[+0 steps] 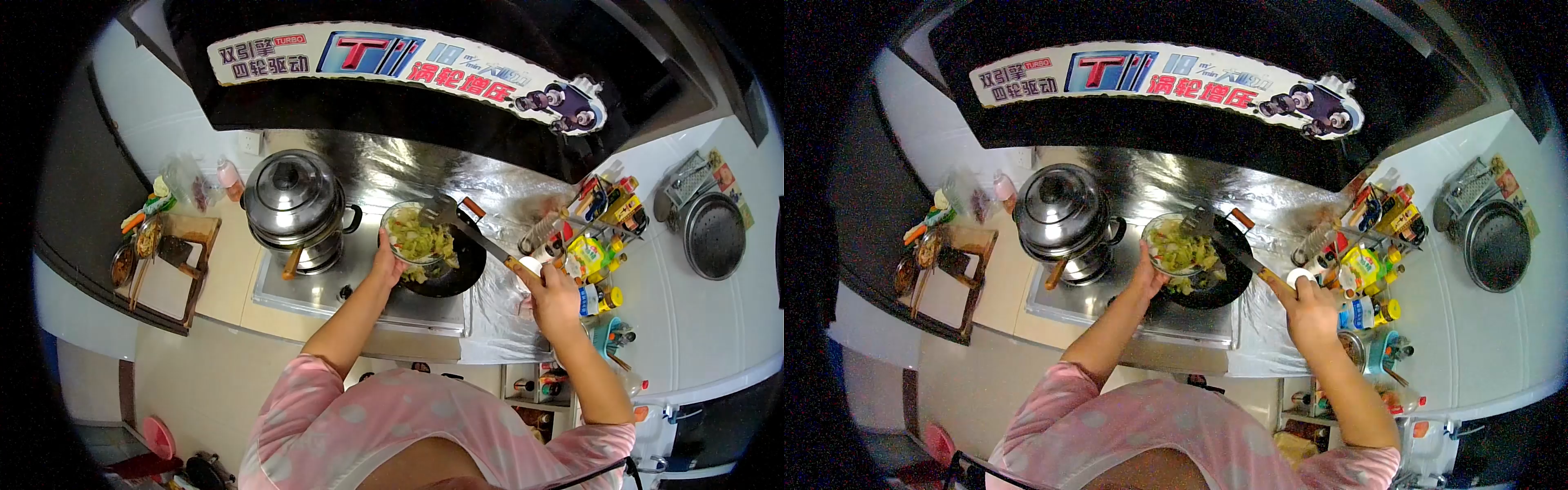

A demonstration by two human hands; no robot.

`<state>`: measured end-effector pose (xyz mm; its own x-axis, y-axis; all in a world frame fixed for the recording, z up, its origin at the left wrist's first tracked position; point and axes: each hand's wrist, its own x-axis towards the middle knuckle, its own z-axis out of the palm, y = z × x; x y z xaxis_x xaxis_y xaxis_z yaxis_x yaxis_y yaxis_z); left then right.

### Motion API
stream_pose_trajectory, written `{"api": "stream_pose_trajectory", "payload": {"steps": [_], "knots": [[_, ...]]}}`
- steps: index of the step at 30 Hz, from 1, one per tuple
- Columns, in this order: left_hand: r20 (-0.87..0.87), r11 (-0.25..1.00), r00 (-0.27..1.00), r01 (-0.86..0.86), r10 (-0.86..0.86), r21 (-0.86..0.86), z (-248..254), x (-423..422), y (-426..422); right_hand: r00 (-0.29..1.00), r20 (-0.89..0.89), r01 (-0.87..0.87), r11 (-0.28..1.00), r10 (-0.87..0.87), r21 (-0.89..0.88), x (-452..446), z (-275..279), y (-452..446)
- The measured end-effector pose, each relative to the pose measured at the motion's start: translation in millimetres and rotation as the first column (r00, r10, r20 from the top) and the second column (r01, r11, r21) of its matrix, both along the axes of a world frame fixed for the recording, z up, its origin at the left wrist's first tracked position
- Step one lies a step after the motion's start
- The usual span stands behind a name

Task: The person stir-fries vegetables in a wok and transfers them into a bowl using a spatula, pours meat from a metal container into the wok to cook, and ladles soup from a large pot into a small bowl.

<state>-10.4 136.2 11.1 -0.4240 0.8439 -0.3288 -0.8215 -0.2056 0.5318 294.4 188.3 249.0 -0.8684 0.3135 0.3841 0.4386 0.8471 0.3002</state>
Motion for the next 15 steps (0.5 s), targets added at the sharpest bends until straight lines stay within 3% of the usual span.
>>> {"api": "stream_pose_trajectory", "payload": {"steps": [5, 9, 10, 13, 14, 15], "knots": [[0.009, 0.999, 1.000, -0.013, 0.012, 0.052, -17, -4, 0, 0.998, -0.056, 0.006, 1.000, -0.007, -0.015, 7, 5, 6], [0.009, 0.998, 0.998, -0.065, 0.065, -0.011, 1, 2, -12, 0.974, -0.178, 0.066, 0.922, -0.143, -0.381, 16, -7, 20], [0.009, 0.995, 0.996, -0.087, 0.087, -0.046, 13, 6, -18, 0.964, -0.241, -0.018, 0.880, -0.111, -0.475, 25, -29, 40], [0.010, 0.991, 0.991, -0.130, 0.130, -0.032, 37, 13, -31, 0.910, -0.136, 0.049, 0.426, -0.393, -0.903, 31, -37, 50], [0.000, 0.988, 0.990, -0.141, 0.142, -0.069, 38, 12, -33, 0.888, -0.034, 0.070, 0.209, -0.458, -0.975, 33, -32, 50], [-0.012, 0.987, 0.987, -0.158, 0.157, -0.043, 35, 10, -34, 0.874, 0.002, 0.058, 0.099, -0.486, -0.993, 36, -36, 50]]}}
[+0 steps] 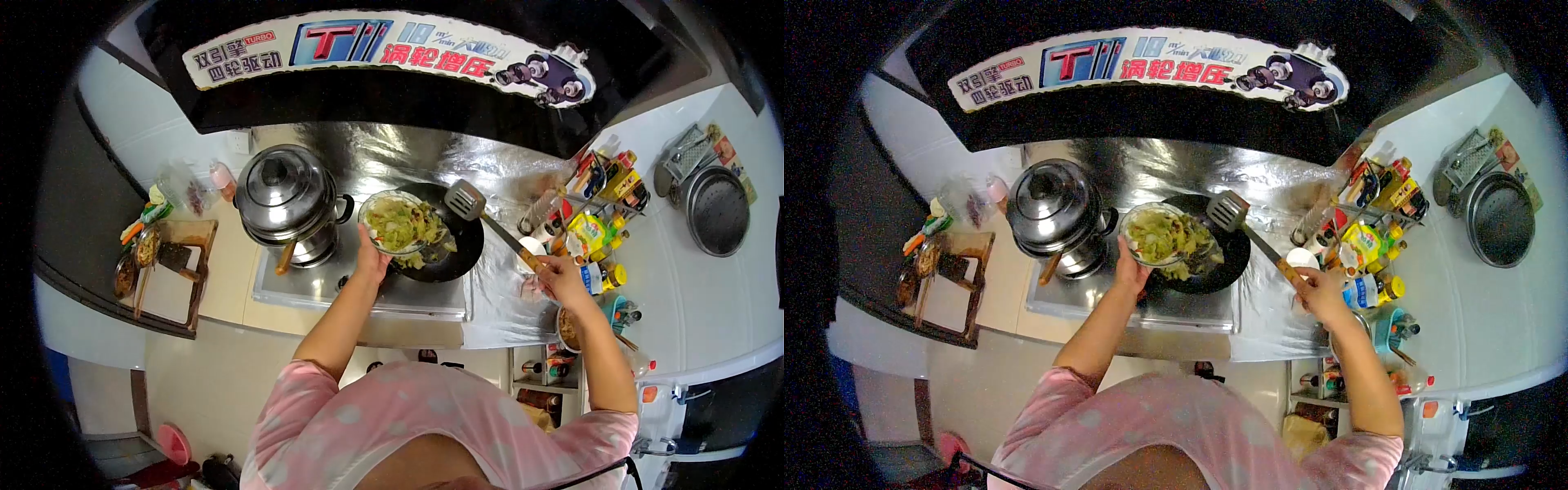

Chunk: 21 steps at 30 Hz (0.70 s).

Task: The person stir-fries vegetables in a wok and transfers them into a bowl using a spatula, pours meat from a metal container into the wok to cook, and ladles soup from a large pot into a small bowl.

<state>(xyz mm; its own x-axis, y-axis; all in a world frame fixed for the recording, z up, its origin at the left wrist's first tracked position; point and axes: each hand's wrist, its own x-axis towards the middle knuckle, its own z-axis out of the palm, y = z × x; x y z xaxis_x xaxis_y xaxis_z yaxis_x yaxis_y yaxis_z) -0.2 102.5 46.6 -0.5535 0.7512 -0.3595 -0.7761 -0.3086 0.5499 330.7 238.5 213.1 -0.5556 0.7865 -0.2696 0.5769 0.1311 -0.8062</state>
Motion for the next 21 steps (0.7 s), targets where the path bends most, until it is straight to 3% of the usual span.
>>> {"api": "stream_pose_trajectory", "payload": {"steps": [2, 6, 12, 15, 21], "knots": [[-0.033, 0.998, 0.999, -0.029, 0.031, 0.049, -12, -4, 3, 0.997, -0.030, 0.057, 0.974, -0.065, -0.219, 8, -8, 2], [-0.016, 0.993, 0.998, -0.052, 0.054, 0.103, -28, -10, 10, 0.996, -0.001, 0.078, 0.917, -0.085, -0.391, 7, 5, -18], [-0.022, 0.990, 0.997, -0.076, 0.079, 0.116, -29, -7, 16, 0.997, -0.021, 0.057, 0.914, -0.072, -0.401, 15, 11, -32], [-0.036, 0.989, 0.990, -0.133, 0.136, 0.065, -27, -4, 20, 0.999, 0.032, 0.047, 0.955, -0.039, -0.294, 24, 20, -34], [0.019, 0.992, 0.996, -0.085, 0.083, 0.095, -30, 3, 23, 0.997, -0.054, 0.033, 0.950, -0.052, -0.311, 17, 38, -44]]}}
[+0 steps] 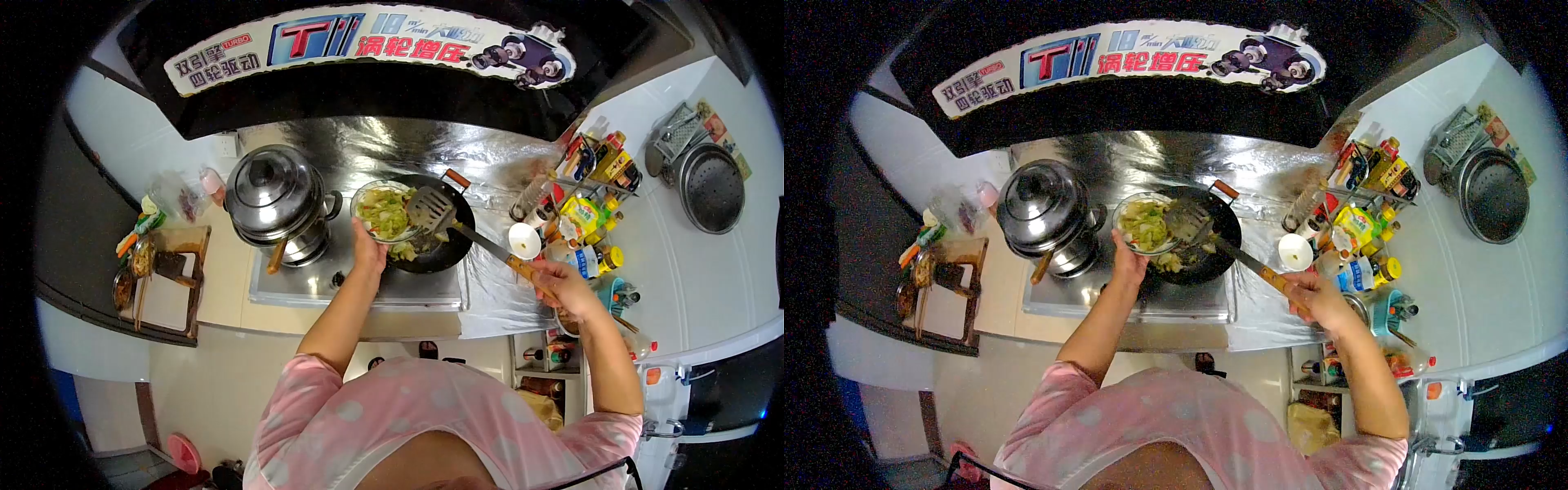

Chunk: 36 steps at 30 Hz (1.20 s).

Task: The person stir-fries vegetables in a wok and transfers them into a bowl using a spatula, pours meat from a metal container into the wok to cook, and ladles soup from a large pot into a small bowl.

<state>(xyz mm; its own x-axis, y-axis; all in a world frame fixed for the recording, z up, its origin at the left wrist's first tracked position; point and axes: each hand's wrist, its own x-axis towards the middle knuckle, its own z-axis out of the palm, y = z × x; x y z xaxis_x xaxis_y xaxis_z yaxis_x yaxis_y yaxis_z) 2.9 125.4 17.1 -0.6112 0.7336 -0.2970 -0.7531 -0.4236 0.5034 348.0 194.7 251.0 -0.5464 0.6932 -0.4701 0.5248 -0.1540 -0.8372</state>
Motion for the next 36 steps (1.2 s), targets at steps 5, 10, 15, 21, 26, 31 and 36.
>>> {"api": "stream_pose_trajectory", "payload": {"steps": [5, 10, 15, 21, 26, 31, 36], "knots": [[-0.052, 0.999, 0.998, 0.037, -0.036, 0.034, -3, 3, -4, 0.999, 0.033, -0.005, 0.989, 0.000, 0.146, 8, -13, 10], [-0.046, 0.999, 0.999, 0.024, -0.023, 0.030, -2, 3, -6, 0.993, 0.117, -0.036, 0.977, 0.011, 0.209, 9, -14, 3], [-0.069, 0.998, 0.997, 0.043, -0.045, -0.040, -3, 1, -8, 0.995, 0.086, -0.055, 0.985, 0.041, 0.162, 7, -11, -4], [-0.002, 1.000, 1.000, 0.025, -0.025, 0.017, 8, 11, -6, 0.971, 0.220, -0.166, 0.921, 0.090, 0.353, -10, -4, -17], [-0.008, 0.998, 0.998, 0.055, -0.055, 0.022, -1, 7, -7, 0.986, 0.155, -0.129, 0.890, 0.067, 0.438, -3, -5, -8], [-0.033, 0.995, 0.997, 0.078, -0.076, 0.061, -5, 6, -8, 0.991, 0.131, -0.089, 0.809, 0.015, 0.581, -1, -39, 17], [-0.001, 0.998, 0.999, 0.053, -0.053, 0.044, 2, 9, -11, 0.989, 0.148, -0.065, 0.859, -0.013, 0.508, -14, -60, 24]]}}
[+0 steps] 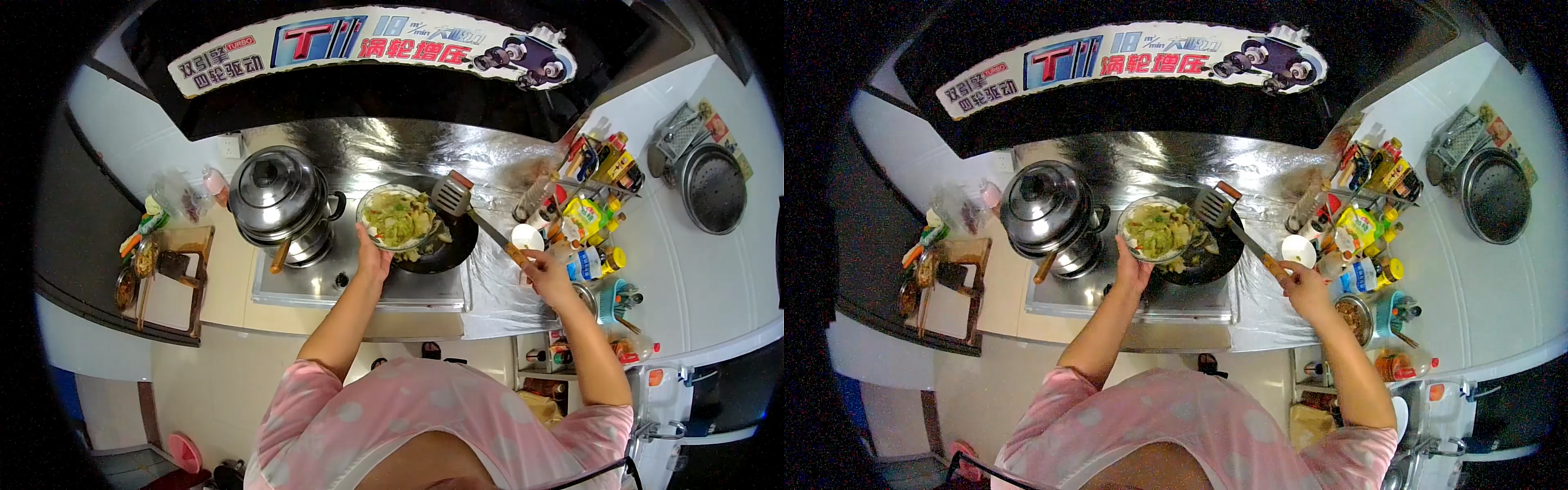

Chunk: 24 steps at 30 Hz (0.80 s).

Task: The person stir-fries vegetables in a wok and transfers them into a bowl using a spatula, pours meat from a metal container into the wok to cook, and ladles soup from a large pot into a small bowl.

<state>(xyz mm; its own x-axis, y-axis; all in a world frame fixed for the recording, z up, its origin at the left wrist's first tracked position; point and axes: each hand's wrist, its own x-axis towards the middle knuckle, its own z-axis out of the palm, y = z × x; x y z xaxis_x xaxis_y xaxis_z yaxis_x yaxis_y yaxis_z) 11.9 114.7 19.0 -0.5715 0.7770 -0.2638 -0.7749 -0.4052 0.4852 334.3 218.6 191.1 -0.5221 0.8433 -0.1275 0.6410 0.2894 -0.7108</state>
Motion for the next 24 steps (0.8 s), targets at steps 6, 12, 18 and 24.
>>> {"api": "stream_pose_trajectory", "payload": {"steps": [6, 12, 18, 24], "knots": [[-0.011, 0.999, 1.000, 0.029, -0.030, -0.037, 14, 2, -9, 0.993, -0.122, -0.009, 0.994, -0.005, -0.110, -8, 4, -11], [-0.057, 0.999, 0.998, 0.027, -0.025, 0.037, 6, 1, -5, 0.989, -0.147, -0.061, 0.976, 0.031, -0.209, -3, 29, -20], [-0.024, 0.999, 0.999, -0.041, 0.040, -0.021, 0, -2, -17, 0.994, -0.010, -0.112, 0.994, 0.112, -0.011, 3, 17, 16], [-0.086, 0.988, 0.990, -0.123, 0.115, -0.098, 32, 10, -67, 0.876, 0.375, -0.302, 0.951, 0.303, -0.062, -43, 19, 62]]}}
